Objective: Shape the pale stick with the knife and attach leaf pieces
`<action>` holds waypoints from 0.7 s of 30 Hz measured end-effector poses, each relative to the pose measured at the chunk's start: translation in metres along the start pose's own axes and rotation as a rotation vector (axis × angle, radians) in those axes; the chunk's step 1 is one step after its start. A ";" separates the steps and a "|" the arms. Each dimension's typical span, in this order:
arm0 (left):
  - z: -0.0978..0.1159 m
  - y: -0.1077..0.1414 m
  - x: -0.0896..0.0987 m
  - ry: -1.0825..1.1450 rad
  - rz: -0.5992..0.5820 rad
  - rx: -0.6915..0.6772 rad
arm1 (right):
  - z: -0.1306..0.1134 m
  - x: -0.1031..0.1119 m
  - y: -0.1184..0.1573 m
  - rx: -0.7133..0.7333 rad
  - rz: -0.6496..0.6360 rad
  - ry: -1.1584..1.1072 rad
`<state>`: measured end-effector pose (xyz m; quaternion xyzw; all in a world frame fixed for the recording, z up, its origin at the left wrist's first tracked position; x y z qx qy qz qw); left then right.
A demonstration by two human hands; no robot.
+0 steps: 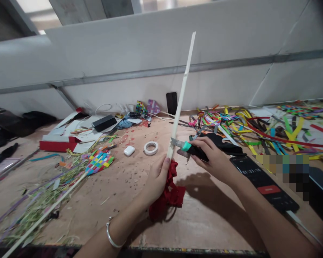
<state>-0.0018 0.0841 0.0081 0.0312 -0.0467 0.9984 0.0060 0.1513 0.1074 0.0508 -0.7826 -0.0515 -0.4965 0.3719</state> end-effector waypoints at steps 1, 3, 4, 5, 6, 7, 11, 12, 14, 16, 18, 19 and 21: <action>-0.001 0.000 0.000 -0.002 0.000 0.004 | 0.001 0.001 0.000 0.003 0.005 0.007; -0.003 0.000 0.001 0.005 0.002 0.009 | 0.001 0.002 0.000 0.016 0.020 0.021; -0.004 0.000 0.001 0.009 -0.002 0.012 | 0.002 0.003 0.000 0.021 0.030 0.028; -0.005 0.000 0.000 0.012 -0.007 0.013 | 0.002 0.004 0.000 0.024 0.040 0.038; -0.005 0.000 0.000 0.014 -0.012 0.014 | 0.002 0.005 0.000 0.024 0.052 0.048; -0.006 0.000 0.000 0.014 -0.015 0.016 | 0.002 0.006 0.000 0.023 0.063 0.058; -0.008 0.000 0.002 0.006 0.003 0.036 | 0.000 0.008 0.000 0.023 0.097 0.084; -0.008 0.001 0.002 -0.003 0.006 0.042 | 0.000 0.009 0.000 0.022 0.102 0.087; -0.007 0.002 0.001 -0.028 0.003 0.050 | 0.004 0.011 0.000 0.002 0.121 0.095; -0.005 0.006 -0.004 -0.047 -0.038 0.072 | 0.013 0.017 0.000 -0.049 0.169 0.106; -0.004 0.010 -0.011 -0.060 -0.089 0.097 | 0.025 0.026 0.001 -0.111 0.232 0.123; -0.003 0.011 -0.013 -0.066 -0.105 0.103 | 0.029 0.030 0.002 -0.129 0.255 0.131; -0.002 0.013 -0.014 -0.077 -0.108 0.105 | 0.031 0.033 0.002 -0.123 0.277 0.137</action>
Point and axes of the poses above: each hand's wrist, its own y-axis away from the middle knuckle, its own x-axis out of the back of the hand, z = x × y, the point moved 9 cm from there along -y, towards the middle knuckle, and after that the axes turned 13 degrees about y, right-handed, at the moved point
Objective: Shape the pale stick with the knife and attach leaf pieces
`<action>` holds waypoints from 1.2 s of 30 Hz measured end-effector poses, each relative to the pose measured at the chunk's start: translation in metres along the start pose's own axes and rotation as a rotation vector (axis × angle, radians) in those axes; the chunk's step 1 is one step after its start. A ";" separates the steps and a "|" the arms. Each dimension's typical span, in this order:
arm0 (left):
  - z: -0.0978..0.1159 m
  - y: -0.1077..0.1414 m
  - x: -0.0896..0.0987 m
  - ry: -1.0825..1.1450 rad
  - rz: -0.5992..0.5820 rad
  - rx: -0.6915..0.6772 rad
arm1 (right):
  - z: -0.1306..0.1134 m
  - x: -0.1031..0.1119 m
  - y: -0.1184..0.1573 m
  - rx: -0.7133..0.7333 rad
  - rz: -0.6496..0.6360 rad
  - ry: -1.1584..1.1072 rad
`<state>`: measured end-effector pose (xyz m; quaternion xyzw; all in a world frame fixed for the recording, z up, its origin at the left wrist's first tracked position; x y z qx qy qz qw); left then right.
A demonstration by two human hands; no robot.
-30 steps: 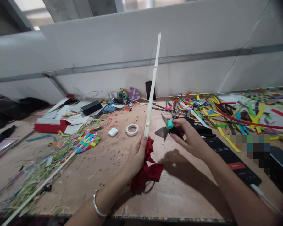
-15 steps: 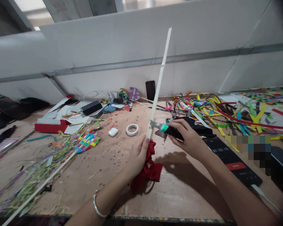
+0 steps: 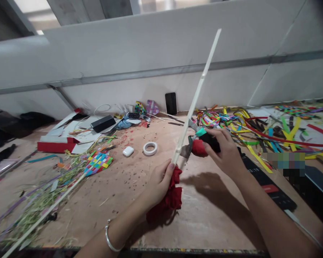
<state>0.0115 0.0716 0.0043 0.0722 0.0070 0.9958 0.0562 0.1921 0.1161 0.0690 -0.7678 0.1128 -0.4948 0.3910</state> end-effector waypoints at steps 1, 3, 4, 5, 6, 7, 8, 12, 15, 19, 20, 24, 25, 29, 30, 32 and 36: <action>0.000 0.000 0.001 -0.002 0.011 -0.003 | -0.002 0.000 0.000 0.026 -0.003 -0.008; -0.001 -0.001 0.004 -0.002 0.038 -0.012 | -0.014 -0.004 0.002 0.116 -0.038 -0.041; -0.001 -0.002 0.006 -0.004 0.054 -0.022 | -0.022 -0.007 0.004 0.167 -0.065 -0.061; -0.001 -0.003 0.008 -0.008 0.068 -0.035 | -0.029 -0.010 0.006 0.209 -0.093 -0.078; 0.000 -0.004 0.009 -0.011 0.083 -0.050 | -0.034 -0.012 0.008 0.238 -0.118 -0.090; 0.000 -0.004 0.011 -0.014 0.094 -0.062 | -0.038 -0.014 0.009 0.252 -0.134 -0.096; 0.000 -0.005 0.012 -0.015 0.102 -0.070 | -0.039 -0.014 0.009 0.253 -0.142 -0.097; 0.001 -0.004 0.011 -0.022 0.098 -0.074 | -0.036 -0.015 0.009 0.231 -0.149 -0.096; 0.002 -0.002 0.009 -0.026 0.088 -0.061 | -0.032 -0.015 0.009 0.220 -0.153 -0.094; 0.007 -0.001 0.010 -0.077 0.109 -0.078 | -0.034 -0.015 0.009 0.226 -0.144 -0.088; 0.008 -0.001 0.010 -0.089 0.116 -0.080 | -0.035 -0.014 0.010 0.232 -0.143 -0.088; 0.009 -0.001 0.009 -0.112 0.102 -0.077 | -0.036 -0.013 0.010 0.252 -0.146 -0.076; 0.008 -0.001 0.008 -0.114 0.098 -0.078 | -0.036 -0.013 0.010 0.250 -0.141 -0.070; 0.007 -0.001 0.009 -0.116 0.107 -0.078 | -0.034 -0.013 0.010 0.228 -0.119 -0.039; 0.007 -0.001 0.010 -0.113 0.111 -0.078 | -0.034 -0.013 0.011 0.221 -0.114 -0.033; 0.008 -0.001 0.011 -0.095 0.113 -0.084 | -0.035 -0.014 0.011 0.208 -0.108 -0.024; 0.010 0.000 0.007 -0.051 0.069 -0.098 | -0.026 -0.010 0.007 0.122 -0.079 -0.022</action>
Point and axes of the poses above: each hand's wrist, its own y-axis away from the middle knuckle, its own x-axis out of the back of the hand, z = x × y, the point moved 9 cm from there along -y, towards the middle knuckle, and after that the axes turned 13 degrees about y, right-handed, at the moved point
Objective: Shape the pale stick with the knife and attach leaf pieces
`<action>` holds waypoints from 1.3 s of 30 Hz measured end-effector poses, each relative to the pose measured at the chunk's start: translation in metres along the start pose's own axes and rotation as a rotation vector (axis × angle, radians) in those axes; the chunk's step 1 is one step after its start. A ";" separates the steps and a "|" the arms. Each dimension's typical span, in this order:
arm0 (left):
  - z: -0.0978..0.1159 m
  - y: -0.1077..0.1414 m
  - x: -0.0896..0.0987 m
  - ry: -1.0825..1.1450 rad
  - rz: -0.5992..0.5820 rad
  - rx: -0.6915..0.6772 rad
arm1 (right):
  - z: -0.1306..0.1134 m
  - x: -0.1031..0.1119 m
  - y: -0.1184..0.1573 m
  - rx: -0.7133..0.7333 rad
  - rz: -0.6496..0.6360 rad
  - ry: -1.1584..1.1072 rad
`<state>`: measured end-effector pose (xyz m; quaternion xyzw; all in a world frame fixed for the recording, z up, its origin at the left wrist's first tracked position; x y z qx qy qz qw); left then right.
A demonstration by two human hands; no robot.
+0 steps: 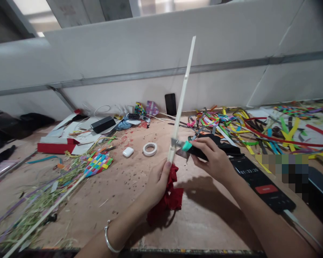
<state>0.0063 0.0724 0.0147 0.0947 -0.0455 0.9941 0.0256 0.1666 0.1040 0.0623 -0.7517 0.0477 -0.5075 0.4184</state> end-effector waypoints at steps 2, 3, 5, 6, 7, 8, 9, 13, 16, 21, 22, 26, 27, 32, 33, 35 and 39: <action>-0.001 0.002 -0.008 0.014 -0.070 0.014 | 0.017 0.009 -0.002 -0.122 0.069 0.013; -0.002 0.003 -0.012 0.022 -0.103 0.020 | 0.026 0.015 -0.002 -0.183 0.110 0.025; -0.004 0.005 -0.017 0.046 -0.134 0.035 | 0.039 0.021 -0.001 -0.253 0.161 0.047; -0.005 0.005 -0.017 0.059 -0.125 0.043 | 0.042 0.020 -0.001 -0.262 0.161 0.051; -0.005 0.005 -0.015 0.068 -0.100 0.049 | 0.043 0.017 -0.001 -0.261 0.142 0.050; -0.005 0.004 -0.011 0.073 -0.066 0.048 | 0.042 0.012 -0.001 -0.254 0.102 0.050; -0.005 0.003 -0.007 0.073 -0.029 0.041 | 0.038 0.005 -0.001 -0.243 0.046 0.052; 0.000 0.001 0.002 0.065 0.044 -0.016 | 0.001 -0.035 0.005 -0.097 -0.283 0.048; -0.001 0.002 0.001 0.075 0.036 -0.013 | -0.033 -0.061 0.017 0.042 -0.505 0.063; -0.002 0.005 0.001 0.082 0.054 0.010 | -0.037 -0.078 0.025 0.061 -0.609 0.006; -0.002 0.005 0.001 0.081 0.055 0.006 | -0.025 -0.077 0.024 -0.025 -0.579 0.018; -0.008 0.000 -0.004 0.081 0.014 0.023 | 0.032 -0.078 0.028 -0.392 -0.533 0.190; -0.010 -0.001 -0.005 0.072 0.006 0.027 | 0.038 -0.081 0.030 -0.417 -0.550 0.220; -0.013 -0.003 -0.012 -0.044 -0.034 0.013 | 0.045 -0.088 0.030 -0.463 -0.515 0.096; -0.013 -0.003 -0.013 -0.068 -0.038 0.012 | 0.046 -0.087 0.029 -0.503 -0.471 0.010; -0.014 -0.004 -0.014 -0.106 -0.042 0.016 | 0.047 -0.083 0.029 -0.614 -0.369 -0.260; -0.017 -0.005 -0.015 -0.143 -0.059 0.017 | 0.039 -0.083 0.028 -0.776 -0.171 -0.931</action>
Point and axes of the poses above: each hand's wrist, its own y-axis away from the middle knuckle, its own x-axis out of the back of the hand, z = x × y, the point moved 9 cm from there along -y, towards the middle knuckle, and after that the axes turned 13 degrees about y, right-handed, at the moved point
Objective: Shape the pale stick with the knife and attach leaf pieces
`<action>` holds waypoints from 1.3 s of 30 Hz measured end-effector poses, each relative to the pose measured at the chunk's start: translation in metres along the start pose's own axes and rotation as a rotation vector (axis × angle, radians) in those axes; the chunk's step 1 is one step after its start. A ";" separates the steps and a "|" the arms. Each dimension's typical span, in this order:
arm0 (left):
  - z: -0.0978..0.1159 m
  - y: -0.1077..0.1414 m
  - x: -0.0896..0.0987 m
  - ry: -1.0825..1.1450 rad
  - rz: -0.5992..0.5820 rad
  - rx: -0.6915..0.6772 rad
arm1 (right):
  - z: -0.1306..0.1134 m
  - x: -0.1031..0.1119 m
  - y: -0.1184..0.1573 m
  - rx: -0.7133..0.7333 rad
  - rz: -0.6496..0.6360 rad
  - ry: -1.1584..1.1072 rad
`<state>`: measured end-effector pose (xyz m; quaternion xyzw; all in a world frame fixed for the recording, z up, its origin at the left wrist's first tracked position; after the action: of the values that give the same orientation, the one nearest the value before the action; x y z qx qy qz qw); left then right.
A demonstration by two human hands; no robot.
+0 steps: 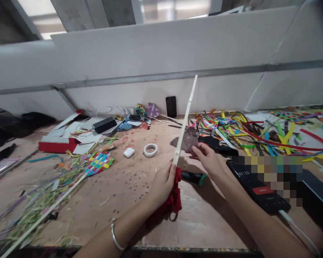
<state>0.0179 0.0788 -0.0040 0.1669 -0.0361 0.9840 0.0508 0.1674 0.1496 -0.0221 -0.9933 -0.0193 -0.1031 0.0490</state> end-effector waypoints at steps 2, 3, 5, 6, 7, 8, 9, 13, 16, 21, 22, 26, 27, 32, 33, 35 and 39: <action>-0.002 0.000 0.000 -0.019 -0.004 -0.003 | -0.003 -0.005 0.003 -0.019 -0.012 -0.198; -0.002 0.000 -0.001 -0.030 -0.009 -0.005 | -0.004 -0.007 0.004 -0.035 -0.014 -0.264; -0.003 0.001 -0.004 -0.050 -0.037 -0.015 | -0.005 -0.009 0.007 -0.072 -0.017 -0.366; -0.002 0.003 -0.006 -0.057 -0.059 -0.025 | -0.005 -0.010 0.009 -0.090 -0.017 -0.406; -0.001 0.004 -0.009 -0.064 -0.086 -0.036 | -0.006 -0.011 0.010 -0.105 -0.019 -0.440; 0.000 0.005 -0.012 -0.074 -0.113 -0.044 | -0.007 -0.011 0.011 -0.115 -0.017 -0.465; 0.001 0.006 -0.014 -0.087 -0.138 -0.051 | -0.008 -0.011 0.012 -0.120 -0.011 -0.483; 0.003 0.008 -0.019 -0.114 -0.190 -0.079 | -0.015 -0.009 0.015 -0.092 -0.015 -0.482; 0.002 0.007 -0.018 -0.086 -0.178 -0.073 | -0.019 -0.009 0.016 -0.081 -0.052 -0.489; 0.004 0.007 -0.014 -0.060 -0.134 -0.090 | -0.017 -0.014 0.017 -0.220 -0.096 -0.632; 0.004 0.008 -0.014 -0.060 -0.139 -0.091 | -0.016 -0.014 0.017 -0.241 -0.093 -0.640; 0.007 0.009 -0.014 -0.045 -0.143 -0.096 | -0.012 -0.015 0.016 -0.284 -0.109 -0.646; 0.007 0.009 -0.014 -0.039 -0.142 -0.101 | -0.011 -0.016 0.016 -0.284 -0.121 -0.656; 0.010 0.009 -0.014 -0.037 -0.138 -0.123 | -0.016 -0.020 0.017 -0.217 -0.220 -0.627; 0.011 0.009 -0.014 -0.041 -0.141 -0.121 | -0.018 -0.020 0.018 -0.204 -0.237 -0.606; 0.009 0.010 -0.015 -0.069 -0.154 -0.106 | -0.021 -0.020 0.019 -0.184 -0.255 -0.570; 0.007 0.011 -0.019 -0.132 -0.178 -0.093 | -0.025 -0.017 0.019 -0.137 -0.233 -0.510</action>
<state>0.0366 0.0655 -0.0046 0.2313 -0.0700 0.9598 0.1430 0.1469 0.1280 -0.0032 -0.9792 -0.1378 0.1443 -0.0370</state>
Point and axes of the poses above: each hand's wrist, its own y-axis away from the middle knuckle, its own x-axis out of the back of the hand, z = x × y, the point moved 9 cm from there along -y, towards the middle knuckle, and after that the axes turned 13 degrees about y, right-handed, at the moved point
